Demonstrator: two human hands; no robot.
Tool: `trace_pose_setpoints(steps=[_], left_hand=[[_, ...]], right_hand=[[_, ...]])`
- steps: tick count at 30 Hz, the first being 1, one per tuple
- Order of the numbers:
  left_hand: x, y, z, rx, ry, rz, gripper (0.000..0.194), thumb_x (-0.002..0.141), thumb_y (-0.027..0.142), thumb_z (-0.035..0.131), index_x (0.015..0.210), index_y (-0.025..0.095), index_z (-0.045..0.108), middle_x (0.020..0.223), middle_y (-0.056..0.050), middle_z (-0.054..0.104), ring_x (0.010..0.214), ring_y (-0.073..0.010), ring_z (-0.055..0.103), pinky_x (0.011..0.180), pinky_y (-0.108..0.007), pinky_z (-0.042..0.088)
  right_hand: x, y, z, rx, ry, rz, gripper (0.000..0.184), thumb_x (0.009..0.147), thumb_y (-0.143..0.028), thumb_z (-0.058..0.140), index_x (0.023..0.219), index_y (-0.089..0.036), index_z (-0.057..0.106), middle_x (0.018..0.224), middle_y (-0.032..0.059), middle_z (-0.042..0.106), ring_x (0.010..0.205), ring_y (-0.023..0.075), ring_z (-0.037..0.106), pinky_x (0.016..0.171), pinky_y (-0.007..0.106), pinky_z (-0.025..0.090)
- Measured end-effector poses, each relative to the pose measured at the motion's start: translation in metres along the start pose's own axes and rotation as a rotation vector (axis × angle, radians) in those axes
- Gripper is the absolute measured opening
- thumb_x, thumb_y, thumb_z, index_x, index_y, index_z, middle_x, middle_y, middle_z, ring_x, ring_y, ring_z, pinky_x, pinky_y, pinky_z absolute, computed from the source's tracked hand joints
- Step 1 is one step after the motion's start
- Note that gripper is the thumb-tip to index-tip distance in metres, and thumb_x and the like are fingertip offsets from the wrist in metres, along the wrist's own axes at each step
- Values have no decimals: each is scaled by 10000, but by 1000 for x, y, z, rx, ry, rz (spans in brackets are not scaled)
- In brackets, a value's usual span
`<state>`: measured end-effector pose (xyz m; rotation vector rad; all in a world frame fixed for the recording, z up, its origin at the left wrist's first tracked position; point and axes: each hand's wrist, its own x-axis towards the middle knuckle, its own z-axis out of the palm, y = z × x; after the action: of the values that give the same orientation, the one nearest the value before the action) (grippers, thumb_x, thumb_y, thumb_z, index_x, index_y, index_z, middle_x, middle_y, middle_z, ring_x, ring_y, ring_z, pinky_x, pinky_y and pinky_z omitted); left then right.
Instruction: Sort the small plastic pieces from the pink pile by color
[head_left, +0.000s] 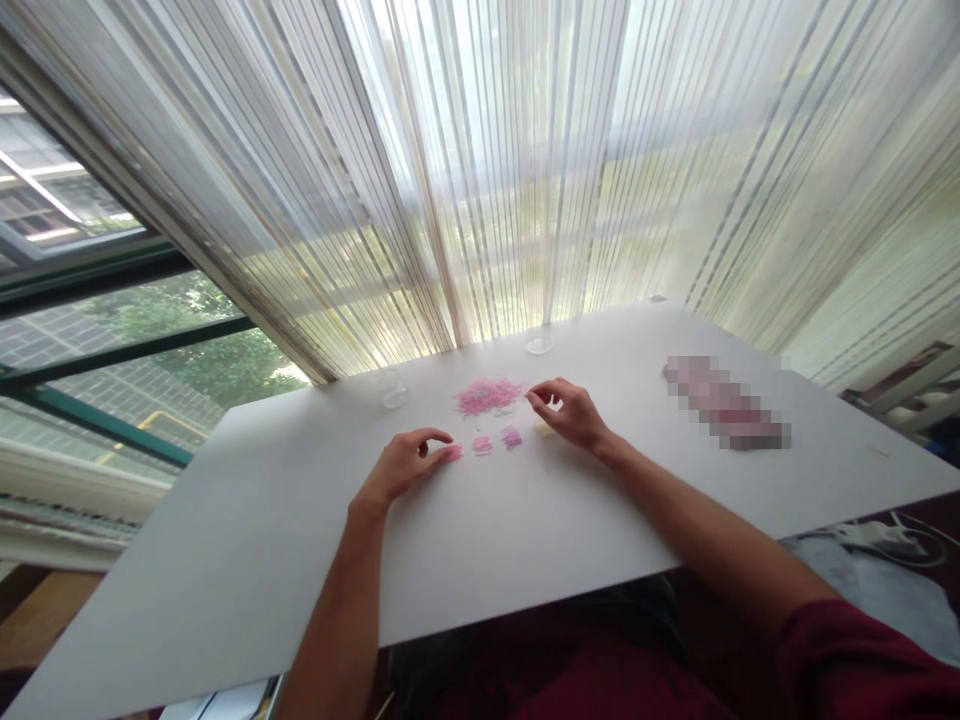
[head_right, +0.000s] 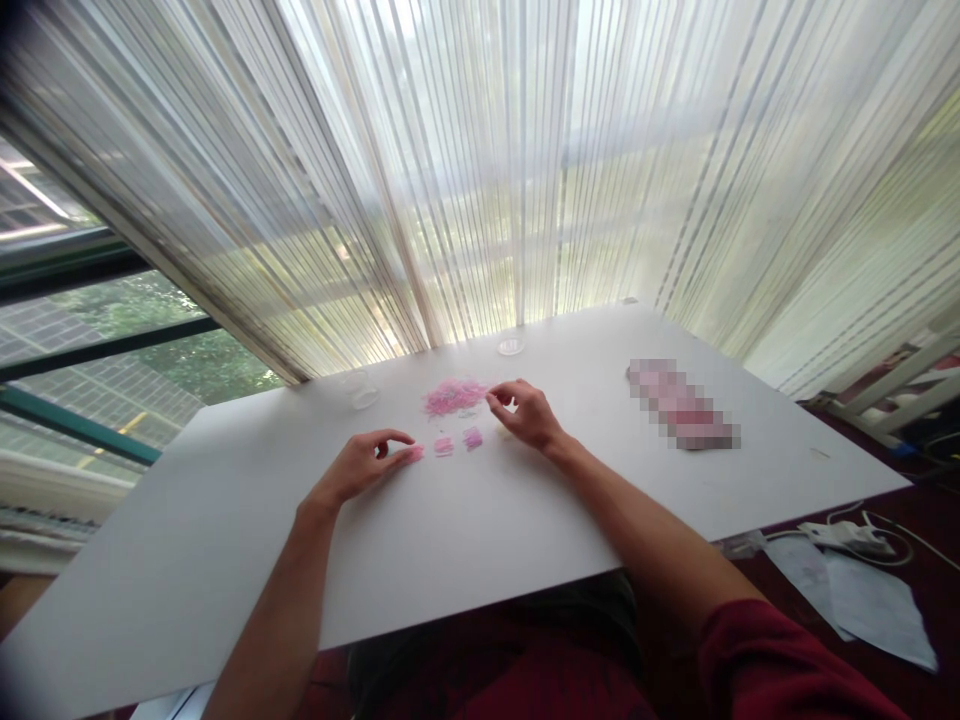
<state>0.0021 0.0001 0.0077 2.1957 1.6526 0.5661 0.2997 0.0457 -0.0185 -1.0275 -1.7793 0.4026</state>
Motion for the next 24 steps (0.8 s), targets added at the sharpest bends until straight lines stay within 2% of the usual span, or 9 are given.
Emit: trace_pose_setpoints(steps=[3,6,11,15,17,20,24], left_hand=[[4,-1,0,-19,90,20,334,828,480,560,951,223,734,676,5,630,598,-133,517,638,-237,434],[14,4,-3,-33,140,46,314,853,450,539,946,217,728,757,-15,694,616,-139,545,667,-246,455],[52,14,-8,85,40,103,269,863,375,539,990,221,720,873,-25,734,694,-162,620,730,-268,478],[89,12,-10,258,-11,34,291,866,259,494,1075,222,693,1078,-40,713,824,-177,642,786,-267,488],[102,8,-10,312,-51,3,295,834,231,519,1070,219,696,1090,-50,707,827,-188,642,773,-275,491],[112,4,-9,357,-105,-16,251,786,239,570,984,221,722,1041,-59,711,810,-207,641,732,-284,490],[116,1,-6,408,-129,-18,211,798,266,554,922,230,721,1029,-65,701,884,-229,635,735,-281,478]], right_hand=[[7,17,-6,-14,82,214,247,846,-373,551,780,-184,696,691,27,674,624,154,572,627,283,470],[10,26,-8,16,134,331,291,847,-401,521,795,-180,703,707,28,687,631,158,589,651,288,476],[9,25,-5,2,110,337,291,837,-410,528,797,-184,708,699,22,682,632,157,589,654,282,464],[8,25,-4,-6,111,318,294,839,-409,524,780,-184,704,680,20,679,606,152,583,624,275,457],[9,26,-3,-2,114,311,294,841,-408,520,778,-185,702,675,18,680,590,149,580,608,273,456],[9,28,-3,2,106,305,289,841,-403,522,775,-186,702,664,14,677,576,145,576,601,270,456],[9,28,-2,-12,95,313,285,842,-399,524,772,-188,703,646,10,669,570,141,572,610,268,456]])
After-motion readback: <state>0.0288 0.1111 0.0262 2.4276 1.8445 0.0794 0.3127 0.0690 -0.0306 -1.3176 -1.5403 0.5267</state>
